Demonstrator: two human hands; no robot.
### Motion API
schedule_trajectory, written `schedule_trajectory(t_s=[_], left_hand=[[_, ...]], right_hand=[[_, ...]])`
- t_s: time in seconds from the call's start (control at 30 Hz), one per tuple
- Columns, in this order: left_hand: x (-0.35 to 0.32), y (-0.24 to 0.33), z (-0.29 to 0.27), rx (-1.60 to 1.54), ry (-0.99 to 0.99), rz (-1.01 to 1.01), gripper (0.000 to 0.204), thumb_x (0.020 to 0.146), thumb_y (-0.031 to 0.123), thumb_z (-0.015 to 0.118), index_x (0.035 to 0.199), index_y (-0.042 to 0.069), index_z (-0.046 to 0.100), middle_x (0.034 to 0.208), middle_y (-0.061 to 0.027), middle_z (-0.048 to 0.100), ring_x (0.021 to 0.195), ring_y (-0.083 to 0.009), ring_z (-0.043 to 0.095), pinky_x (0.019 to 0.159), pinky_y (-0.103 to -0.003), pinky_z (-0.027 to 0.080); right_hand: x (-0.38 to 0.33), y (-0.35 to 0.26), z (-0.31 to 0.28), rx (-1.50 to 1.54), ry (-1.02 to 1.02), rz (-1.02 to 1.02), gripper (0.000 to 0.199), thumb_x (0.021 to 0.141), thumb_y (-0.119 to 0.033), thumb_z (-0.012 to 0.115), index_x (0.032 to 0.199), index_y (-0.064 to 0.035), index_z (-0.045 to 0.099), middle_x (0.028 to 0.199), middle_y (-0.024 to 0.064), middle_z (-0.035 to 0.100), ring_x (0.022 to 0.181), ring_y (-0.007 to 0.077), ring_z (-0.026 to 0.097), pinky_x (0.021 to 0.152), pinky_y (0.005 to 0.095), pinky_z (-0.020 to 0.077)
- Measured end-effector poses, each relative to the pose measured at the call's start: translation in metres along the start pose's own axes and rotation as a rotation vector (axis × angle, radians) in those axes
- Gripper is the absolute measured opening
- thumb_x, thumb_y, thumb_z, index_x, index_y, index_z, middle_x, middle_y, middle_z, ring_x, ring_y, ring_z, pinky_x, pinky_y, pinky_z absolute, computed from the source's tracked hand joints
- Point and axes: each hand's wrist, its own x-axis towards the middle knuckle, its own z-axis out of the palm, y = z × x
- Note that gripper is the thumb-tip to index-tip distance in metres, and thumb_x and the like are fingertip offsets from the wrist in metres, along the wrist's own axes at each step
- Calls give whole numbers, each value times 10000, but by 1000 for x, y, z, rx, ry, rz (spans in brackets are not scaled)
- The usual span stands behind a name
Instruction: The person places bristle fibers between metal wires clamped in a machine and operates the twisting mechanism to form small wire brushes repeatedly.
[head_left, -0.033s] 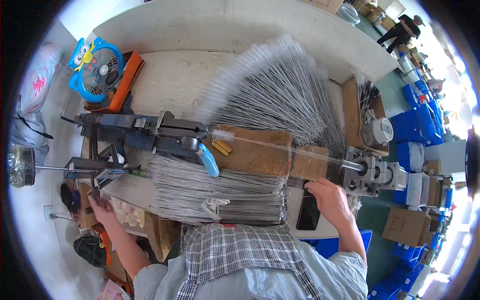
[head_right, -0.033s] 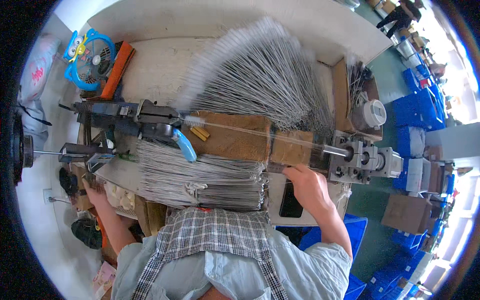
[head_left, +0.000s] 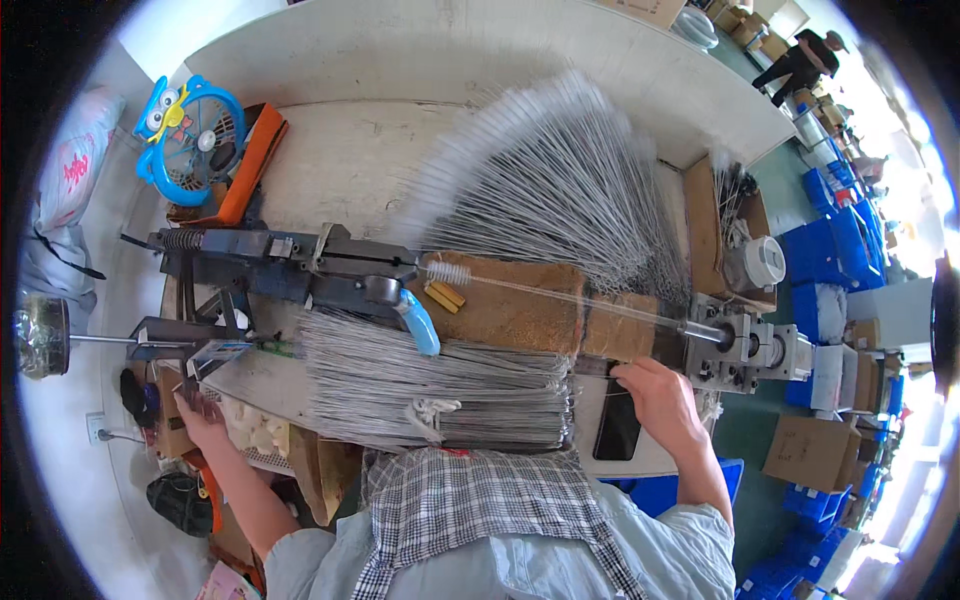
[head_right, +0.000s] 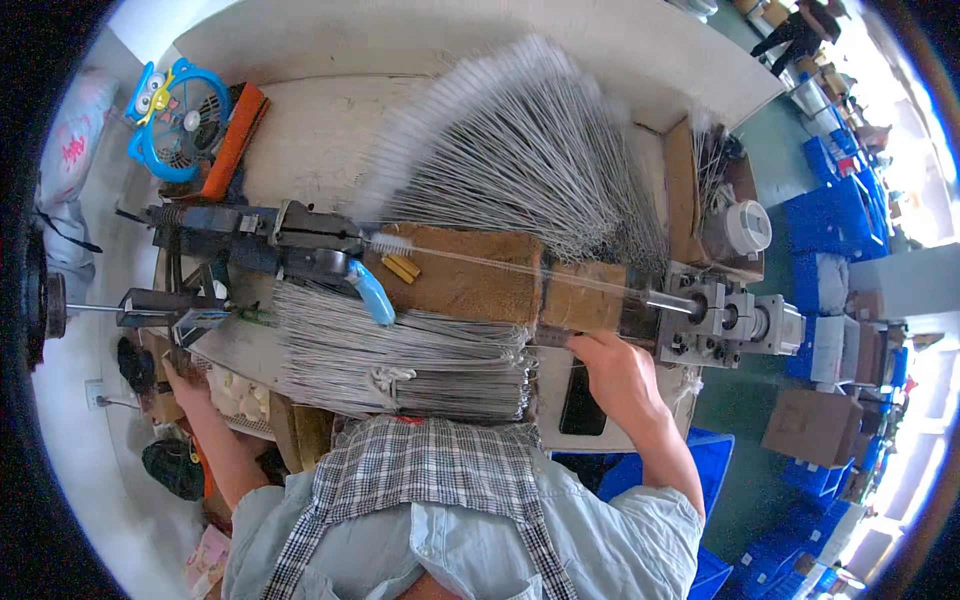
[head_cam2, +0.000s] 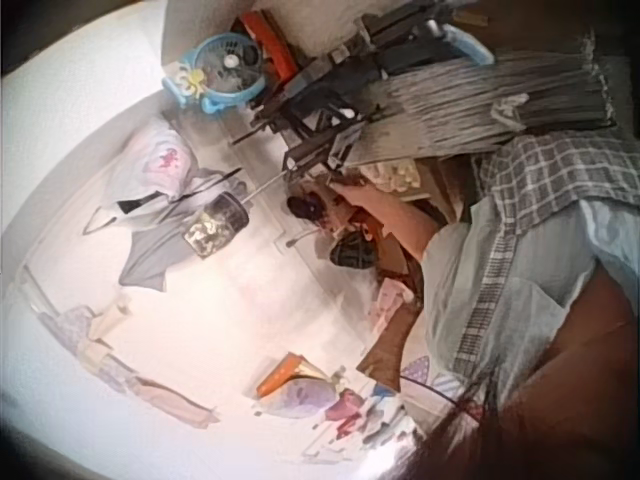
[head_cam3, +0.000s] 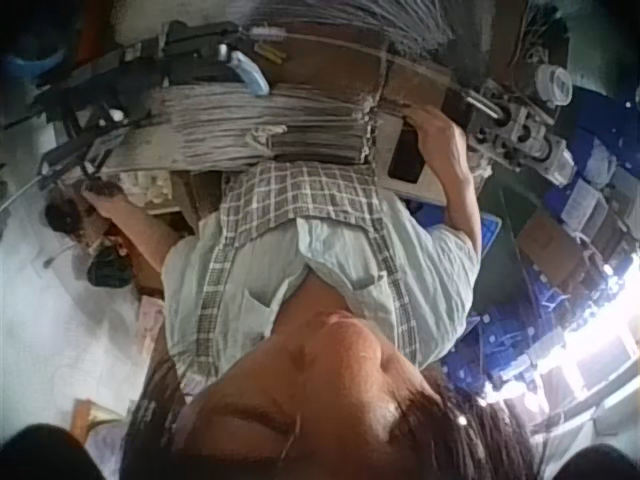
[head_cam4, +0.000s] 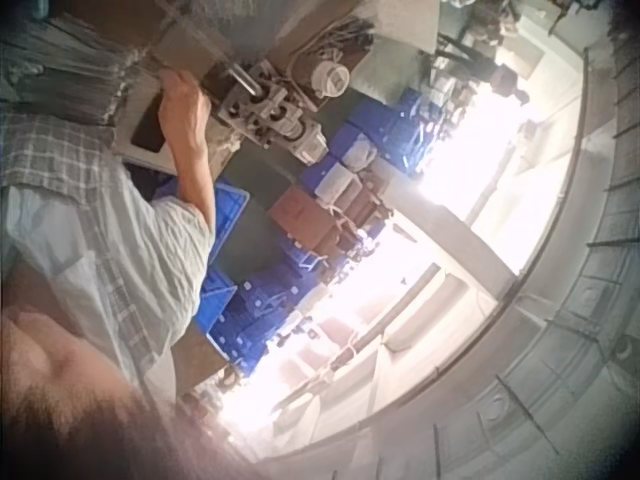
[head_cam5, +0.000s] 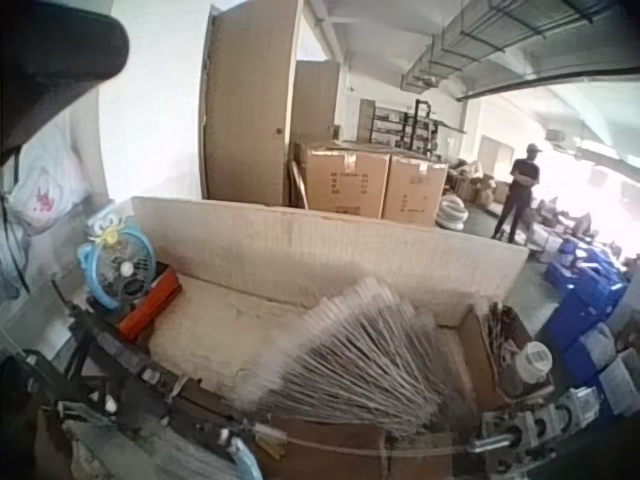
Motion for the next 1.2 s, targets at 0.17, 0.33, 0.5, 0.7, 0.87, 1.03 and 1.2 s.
schedule_trajectory(t_s=[0.17, 0.33, 0.5, 0.7, 0.87, 1.03, 1.2], left_hand=[[-34, -42, 8, 93, 12, 7, 354, 862, 395, 551, 1002, 70, 532, 840, -36, 568, 686, -147, 542, 606, -257, 480], [-131, -62, 47, -117, -255, -167, 195, 875, 239, 538, 935, 54, 545, 827, -57, 586, 712, -143, 579, 664, -273, 517], [-248, -84, 95, -24, -824, -270, 211, 863, 140, 533, 1036, 23, 507, 947, -89, 590, 894, -194, 582, 797, -350, 508], [-315, -133, 136, 357, -1085, -117, 270, 847, 185, 565, 1057, 50, 464, 893, -92, 574, 844, -216, 566, 716, -367, 468], [-365, -43, 163, -353, -819, -912, 242, 890, 336, 518, 925, 98, 494, 580, -2, 485, 467, -89, 430, 513, -276, 404], [-315, -33, 137, -153, -1074, -727, 284, 911, 319, 477, 816, 63, 555, 563, -7, 486, 436, -90, 435, 503, -260, 427], [-317, -51, 121, 152, -1276, -709, 300, 909, 301, 486, 857, 18, 569, 610, -36, 539, 483, -117, 495, 536, -289, 471]], right_hand=[[4, -5, 6, -47, -14, 96, 130, 778, -44, 575, 894, -43, 634, 835, 143, 603, 762, 341, 594, 674, 396, 481], [9, -11, 4, -35, -41, 161, 116, 772, -60, 585, 874, -26, 630, 829, 156, 605, 776, 342, 591, 681, 396, 475], [6, -4, 11, -4, -1, 131, 122, 759, -90, 606, 852, -14, 627, 808, 163, 603, 773, 343, 589, 677, 397, 471], [3, -13, 9, -33, -159, 113, 179, 774, -153, 605, 899, -26, 590, 884, 166, 584, 810, 368, 583, 695, 434, 472], [8, -6, 7, -226, -52, 26, 192, 697, -95, 667, 862, -43, 584, 812, 126, 556, 754, 331, 576, 656, 401, 475], [12, 1, -9, -268, 63, -86, 184, 676, -61, 663, 831, -47, 565, 782, 115, 533, 748, 316, 564, 638, 401, 467], [7, 24, -73, -425, 377, -46, 203, 676, 9, 613, 872, -29, 578, 838, 127, 559, 766, 307, 561, 661, 387, 461]])
